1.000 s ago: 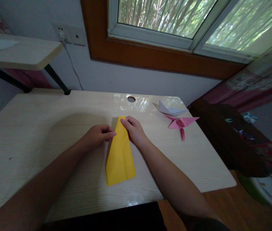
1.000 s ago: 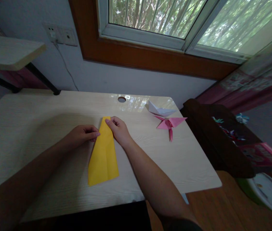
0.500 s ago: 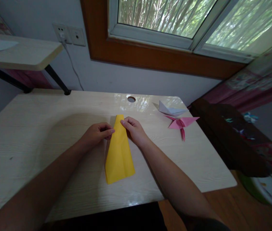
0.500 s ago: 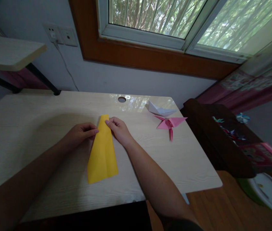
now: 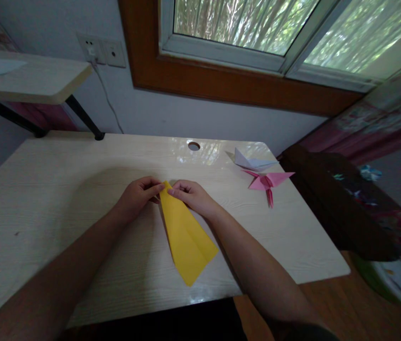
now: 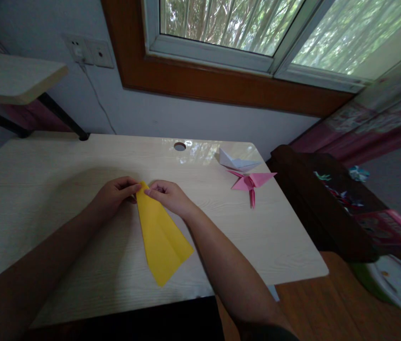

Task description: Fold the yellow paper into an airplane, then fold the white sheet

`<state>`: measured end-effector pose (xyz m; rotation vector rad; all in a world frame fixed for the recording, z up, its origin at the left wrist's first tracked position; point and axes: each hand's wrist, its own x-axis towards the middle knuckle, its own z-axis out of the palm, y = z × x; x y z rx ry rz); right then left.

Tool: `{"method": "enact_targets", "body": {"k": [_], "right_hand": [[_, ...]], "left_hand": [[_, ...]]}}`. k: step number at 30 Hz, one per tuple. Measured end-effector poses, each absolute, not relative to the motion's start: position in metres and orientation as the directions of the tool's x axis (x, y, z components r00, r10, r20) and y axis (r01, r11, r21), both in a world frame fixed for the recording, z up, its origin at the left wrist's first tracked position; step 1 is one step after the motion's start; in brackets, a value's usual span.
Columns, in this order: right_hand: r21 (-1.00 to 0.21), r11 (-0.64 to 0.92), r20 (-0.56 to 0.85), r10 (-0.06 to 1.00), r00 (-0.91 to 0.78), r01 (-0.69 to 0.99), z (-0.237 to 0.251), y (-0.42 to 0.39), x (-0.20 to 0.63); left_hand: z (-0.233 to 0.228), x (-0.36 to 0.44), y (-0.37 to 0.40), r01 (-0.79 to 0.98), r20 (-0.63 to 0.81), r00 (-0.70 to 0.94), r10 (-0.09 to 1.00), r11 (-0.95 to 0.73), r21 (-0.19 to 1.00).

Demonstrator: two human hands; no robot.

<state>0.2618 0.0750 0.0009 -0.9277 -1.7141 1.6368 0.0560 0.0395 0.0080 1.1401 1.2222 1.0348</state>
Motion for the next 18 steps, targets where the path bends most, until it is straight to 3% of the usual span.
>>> {"method": "enact_targets", "body": {"k": [5, 10, 14, 18], "right_hand": [[-0.988, -0.155, -0.127, 0.772, -0.622, 0.009, 0.012, 0.075, 0.270], [-0.972, -0.233, -0.189, 0.693, -0.695, 0.032, 0.017, 0.083, 0.289], [-0.972, -0.228, -0.198, 0.687, -0.699, 0.051, 0.016, 0.096, 0.308], [-0.979, -0.203, -0.174, 0.752, -0.635, 0.028, 0.014, 0.107, 0.328]], "left_hand": [[0.001, 0.047, 0.048, -0.137, -0.111, -0.109, 0.988, 0.096, 0.986], [-0.001, 0.034, 0.056, -0.180, -0.090, -0.268, 0.959, 0.042, 0.983], [0.004, 0.027, 0.056, -0.193, -0.044, -0.270, 0.962, -0.009, 0.981], [0.004, 0.023, 0.054, -0.147, -0.032, -0.156, 0.987, 0.009, 0.989]]}}
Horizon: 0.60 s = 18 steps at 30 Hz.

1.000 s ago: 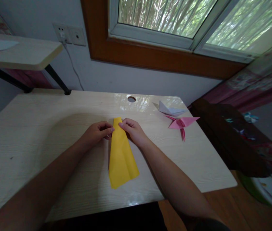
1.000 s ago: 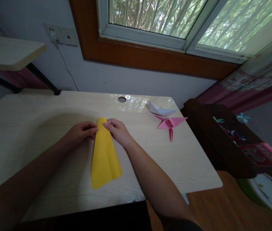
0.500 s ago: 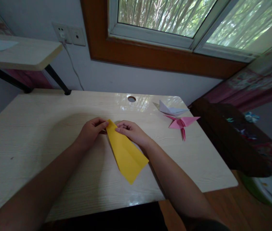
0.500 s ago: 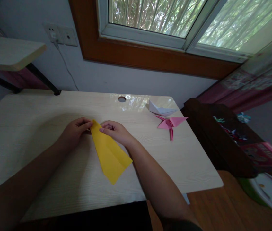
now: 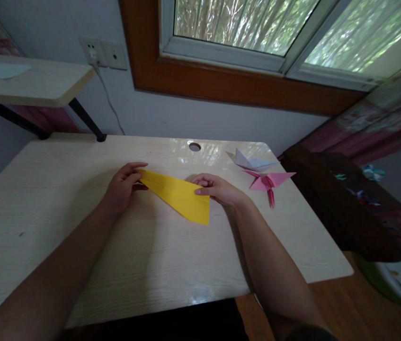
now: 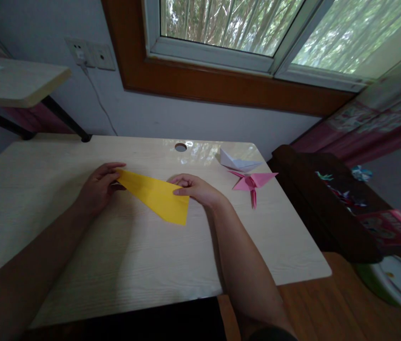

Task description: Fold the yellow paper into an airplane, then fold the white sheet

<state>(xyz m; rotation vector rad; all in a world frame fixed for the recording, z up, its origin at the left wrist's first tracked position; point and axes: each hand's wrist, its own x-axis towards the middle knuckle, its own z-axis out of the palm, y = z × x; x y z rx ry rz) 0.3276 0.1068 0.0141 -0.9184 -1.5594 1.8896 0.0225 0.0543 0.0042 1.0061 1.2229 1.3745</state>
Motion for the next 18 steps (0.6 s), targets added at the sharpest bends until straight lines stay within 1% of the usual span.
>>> {"method": "enact_targets", "body": {"k": [2, 5, 9, 13, 18], "right_hand": [[-0.977, -0.212, -0.169, 0.799, -0.577, -0.007, 0.012, 0.110, 0.335], [-0.965, -0.254, -0.193, 0.849, -0.492, -0.060, 0.010, 0.114, 0.341], [-0.950, -0.289, -0.215, 0.876, -0.432, -0.113, 0.008, 0.117, 0.344], [-0.946, -0.306, -0.234, 0.874, -0.425, -0.107, 0.010, 0.117, 0.345], [-0.949, -0.301, -0.244, 0.888, -0.389, -0.094, 0.011, 0.117, 0.345]], "left_hand": [[0.003, 0.020, 0.053, -0.097, -0.021, -0.072, 0.997, 0.014, 0.995], [0.003, 0.016, 0.050, -0.017, 0.046, 0.064, 0.997, -0.045, 0.999], [0.004, 0.013, 0.045, 0.076, 0.114, 0.235, 0.965, -0.135, 0.988], [-0.003, 0.011, 0.046, 0.109, 0.206, 0.295, 0.933, -0.248, 0.963], [-0.009, 0.011, 0.050, 0.176, 0.271, 0.257, 0.928, -0.320, 0.931]]}}
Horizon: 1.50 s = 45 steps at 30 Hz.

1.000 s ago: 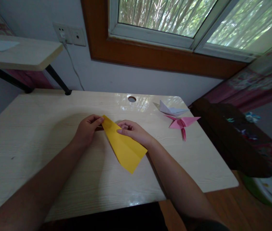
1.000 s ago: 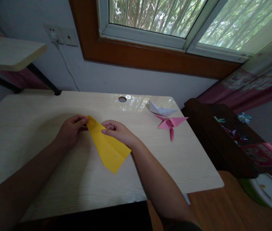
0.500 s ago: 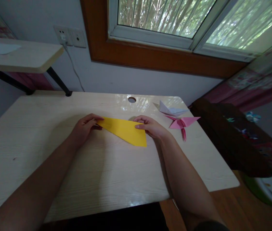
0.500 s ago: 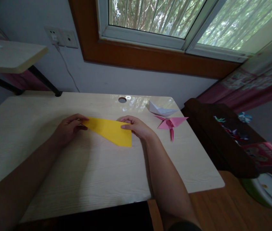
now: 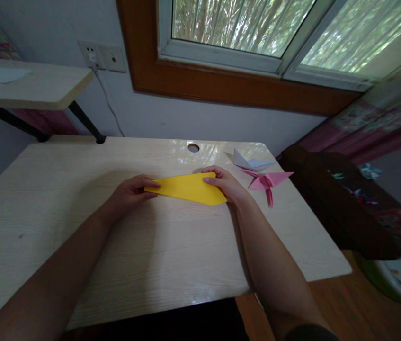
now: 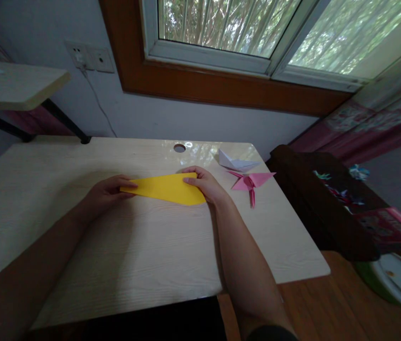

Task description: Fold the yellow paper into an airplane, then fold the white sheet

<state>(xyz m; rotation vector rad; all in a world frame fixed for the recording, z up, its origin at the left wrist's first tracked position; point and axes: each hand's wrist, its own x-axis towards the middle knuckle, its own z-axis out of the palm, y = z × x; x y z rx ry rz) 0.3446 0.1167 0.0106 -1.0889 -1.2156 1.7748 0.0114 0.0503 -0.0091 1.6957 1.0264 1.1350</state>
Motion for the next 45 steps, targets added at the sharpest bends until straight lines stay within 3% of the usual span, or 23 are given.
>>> {"method": "enact_targets", "body": {"k": [8, 14, 20, 35, 45], "right_hand": [[-0.963, -0.243, -0.187, 0.915, -0.358, -0.119, 0.006, 0.119, 0.345], [-0.968, -0.137, -0.069, 0.950, -0.303, -0.212, 0.001, 0.124, 0.346], [-0.958, -0.055, 0.050, 0.934, -0.354, -0.282, -0.004, 0.126, 0.349], [-0.959, -0.049, 0.073, 0.909, -0.410, -0.280, 0.002, 0.121, 0.349], [-0.991, -0.004, 0.050, 0.920, -0.388, -0.137, -0.006, 0.123, 0.348]], "left_hand": [[-0.001, 0.013, 0.050, 0.137, 0.260, 0.216, 0.941, -0.293, 0.946], [-0.004, 0.010, 0.052, 0.098, 0.248, 0.028, 0.968, -0.249, 0.964], [-0.005, 0.009, 0.055, 0.108, 0.184, -0.138, 0.973, -0.169, 0.980], [-0.006, 0.010, 0.057, 0.058, 0.138, -0.142, 0.980, -0.131, 0.990], [-0.010, 0.010, 0.059, 0.043, 0.086, -0.060, 0.995, -0.083, 0.996]]}}
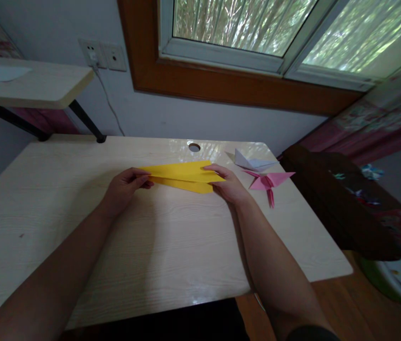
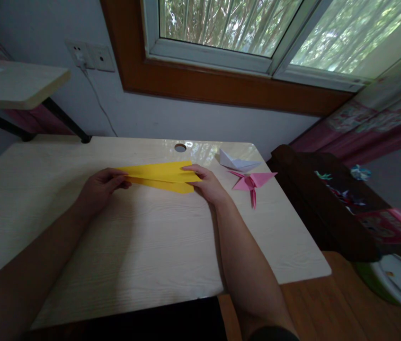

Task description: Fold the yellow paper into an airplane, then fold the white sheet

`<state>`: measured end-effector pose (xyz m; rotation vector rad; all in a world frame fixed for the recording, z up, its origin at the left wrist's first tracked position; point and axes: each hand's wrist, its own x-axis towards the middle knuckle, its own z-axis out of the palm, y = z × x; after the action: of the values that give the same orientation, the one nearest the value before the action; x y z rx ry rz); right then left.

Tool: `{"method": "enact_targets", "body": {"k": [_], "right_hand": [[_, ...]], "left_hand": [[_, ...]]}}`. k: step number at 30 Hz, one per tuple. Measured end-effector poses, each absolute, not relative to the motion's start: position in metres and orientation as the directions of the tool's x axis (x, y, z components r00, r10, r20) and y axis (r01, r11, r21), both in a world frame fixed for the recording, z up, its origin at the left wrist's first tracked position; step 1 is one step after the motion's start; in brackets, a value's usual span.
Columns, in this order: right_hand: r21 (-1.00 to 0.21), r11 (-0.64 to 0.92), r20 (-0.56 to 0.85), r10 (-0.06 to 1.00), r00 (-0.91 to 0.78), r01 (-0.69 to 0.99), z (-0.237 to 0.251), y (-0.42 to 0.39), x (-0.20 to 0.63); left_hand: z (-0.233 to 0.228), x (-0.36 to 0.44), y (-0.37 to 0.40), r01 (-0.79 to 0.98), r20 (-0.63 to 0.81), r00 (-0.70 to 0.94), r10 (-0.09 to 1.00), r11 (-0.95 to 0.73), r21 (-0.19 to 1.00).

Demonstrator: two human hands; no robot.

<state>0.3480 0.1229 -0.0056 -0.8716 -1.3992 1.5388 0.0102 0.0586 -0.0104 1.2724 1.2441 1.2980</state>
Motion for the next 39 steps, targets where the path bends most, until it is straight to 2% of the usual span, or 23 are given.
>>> {"method": "enact_targets", "body": {"k": [4, 10, 15, 24, 31, 39], "right_hand": [[-0.994, 0.041, 0.072, 0.940, -0.333, -0.100, -0.009, 0.125, 0.347], [-0.976, -0.102, -0.032, 0.942, -0.335, -0.193, -0.010, 0.121, 0.340], [-0.977, -0.084, -0.030, 0.963, -0.268, -0.194, -0.007, 0.119, 0.335], [-0.969, -0.029, 0.020, 0.981, -0.192, -0.245, -0.006, 0.119, 0.330], [-0.977, 0.009, 0.033, 0.993, -0.110, -0.211, -0.012, 0.122, 0.330], [-0.975, -0.019, 0.008, 0.993, -0.118, -0.222, -0.009, 0.118, 0.327]], "left_hand": [[-0.007, 0.011, 0.055, 0.104, 0.100, -0.027, 0.995, -0.097, 0.990], [-0.003, 0.017, 0.050, 0.168, 0.179, 0.062, 0.982, -0.187, 0.968], [-0.008, 0.019, 0.049, 0.304, 0.261, 0.048, 0.964, -0.263, 0.916], [-0.001, 0.023, 0.045, 0.371, 0.308, 0.038, 0.951, -0.300, 0.879], [-0.001, 0.028, 0.042, 0.254, 0.251, 0.002, 0.968, -0.243, 0.936], [-0.002, 0.032, 0.042, 0.020, 0.224, -0.024, 0.974, -0.223, 0.975]]}}
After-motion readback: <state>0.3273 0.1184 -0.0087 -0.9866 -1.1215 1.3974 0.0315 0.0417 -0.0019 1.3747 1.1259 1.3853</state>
